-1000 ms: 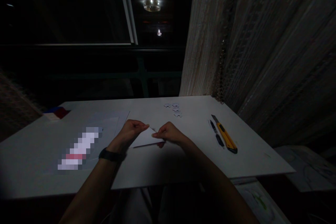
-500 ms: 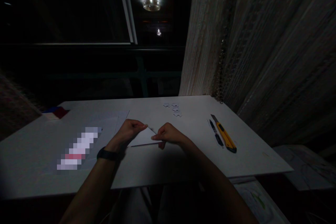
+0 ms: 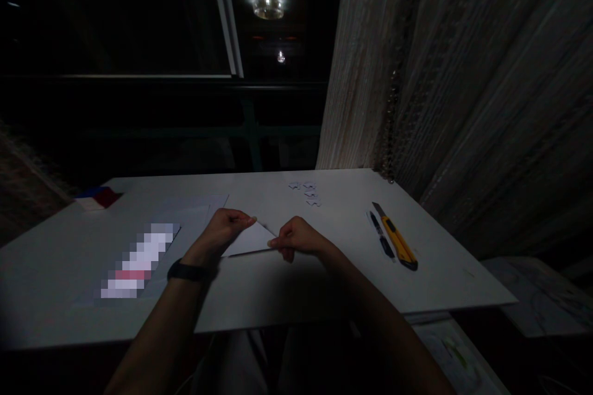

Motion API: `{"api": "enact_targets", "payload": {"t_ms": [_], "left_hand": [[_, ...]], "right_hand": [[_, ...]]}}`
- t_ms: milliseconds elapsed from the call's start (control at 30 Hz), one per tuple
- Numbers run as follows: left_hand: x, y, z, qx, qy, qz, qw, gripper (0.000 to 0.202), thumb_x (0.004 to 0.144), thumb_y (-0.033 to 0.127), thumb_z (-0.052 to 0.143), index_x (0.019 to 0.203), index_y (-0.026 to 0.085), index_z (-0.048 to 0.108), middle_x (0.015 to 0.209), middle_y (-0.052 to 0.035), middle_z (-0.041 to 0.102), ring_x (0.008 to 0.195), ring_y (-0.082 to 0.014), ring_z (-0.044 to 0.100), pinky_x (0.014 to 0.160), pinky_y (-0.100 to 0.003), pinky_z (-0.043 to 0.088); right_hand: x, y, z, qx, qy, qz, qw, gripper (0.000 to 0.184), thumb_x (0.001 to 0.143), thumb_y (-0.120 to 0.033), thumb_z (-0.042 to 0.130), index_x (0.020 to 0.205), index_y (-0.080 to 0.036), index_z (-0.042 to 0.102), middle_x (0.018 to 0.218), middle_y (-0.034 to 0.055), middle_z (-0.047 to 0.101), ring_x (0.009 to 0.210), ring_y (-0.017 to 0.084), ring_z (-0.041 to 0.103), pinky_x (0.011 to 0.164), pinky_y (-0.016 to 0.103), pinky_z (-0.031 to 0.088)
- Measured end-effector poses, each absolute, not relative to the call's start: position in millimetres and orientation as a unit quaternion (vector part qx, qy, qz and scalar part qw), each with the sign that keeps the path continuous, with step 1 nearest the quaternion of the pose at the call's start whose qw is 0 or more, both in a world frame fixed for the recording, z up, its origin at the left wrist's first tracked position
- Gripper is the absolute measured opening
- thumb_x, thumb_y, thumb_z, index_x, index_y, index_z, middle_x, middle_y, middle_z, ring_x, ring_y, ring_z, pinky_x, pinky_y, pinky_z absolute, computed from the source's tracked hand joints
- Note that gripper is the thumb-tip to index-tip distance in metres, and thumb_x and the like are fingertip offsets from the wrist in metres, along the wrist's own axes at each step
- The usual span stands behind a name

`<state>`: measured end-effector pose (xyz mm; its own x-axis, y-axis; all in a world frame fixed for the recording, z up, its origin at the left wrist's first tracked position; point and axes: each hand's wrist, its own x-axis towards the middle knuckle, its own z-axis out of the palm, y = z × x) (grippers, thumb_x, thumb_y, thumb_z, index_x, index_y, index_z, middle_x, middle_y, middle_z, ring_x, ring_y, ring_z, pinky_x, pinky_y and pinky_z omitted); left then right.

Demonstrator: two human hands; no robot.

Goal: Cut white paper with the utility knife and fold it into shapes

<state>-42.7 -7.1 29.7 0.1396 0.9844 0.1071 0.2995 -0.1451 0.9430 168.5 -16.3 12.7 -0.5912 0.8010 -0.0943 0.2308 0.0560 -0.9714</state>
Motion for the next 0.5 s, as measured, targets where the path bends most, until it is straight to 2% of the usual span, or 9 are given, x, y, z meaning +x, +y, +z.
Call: {"api": "enact_targets", "payload": {"t_ms": [333, 433, 500], "left_hand": [[-43.5, -7.3, 32.1, 0.619, 0.514, 0.422, 0.417, 0.038, 0.058, 0.047, 0.069, 0.061, 0.010, 0.065, 0.053, -0.0020, 0.057, 0.048, -0.0108, 0.047, 0.046, -0.023, 0.035], [-44.1, -9.2, 34.2, 0.609, 0.516, 0.425, 0.427, 0.036, 0.059, 0.046, 0.069, 0.062, 0.010, 0.065, 0.053, -0.0021, 0.058, 0.048, -0.0113, 0.048, 0.045, -0.023, 0.036], [-44.4, -10.4, 34.9, 0.599, 0.519, 0.431, 0.431, 0.035, 0.060, 0.045, 0.069, 0.063, 0.010, 0.065, 0.054, -0.0026, 0.059, 0.048, -0.0118, 0.049, 0.046, -0.023, 0.037]], "right_hand": [[167.0, -15.6, 12.1, -0.431, -0.694, 0.509, 0.270, 0.036, 0.061, -0.044, 0.068, 0.049, -0.015, 0.051, 0.034, -0.0043, 0.048, 0.029, 0.007, 0.041, 0.033, 0.019, 0.028], [170.1, -14.9, 14.9, -0.453, -0.689, 0.495, 0.275, 0.041, 0.062, -0.049, 0.066, 0.046, -0.016, 0.047, 0.031, -0.0053, 0.044, 0.026, 0.006, 0.037, 0.031, 0.019, 0.024], [173.2, -12.6, 16.5, -0.469, -0.682, 0.484, 0.285, 0.049, 0.067, -0.057, 0.058, 0.042, -0.017, 0.045, 0.029, -0.0047, 0.041, 0.025, 0.005, 0.034, 0.031, 0.020, 0.024]]}}
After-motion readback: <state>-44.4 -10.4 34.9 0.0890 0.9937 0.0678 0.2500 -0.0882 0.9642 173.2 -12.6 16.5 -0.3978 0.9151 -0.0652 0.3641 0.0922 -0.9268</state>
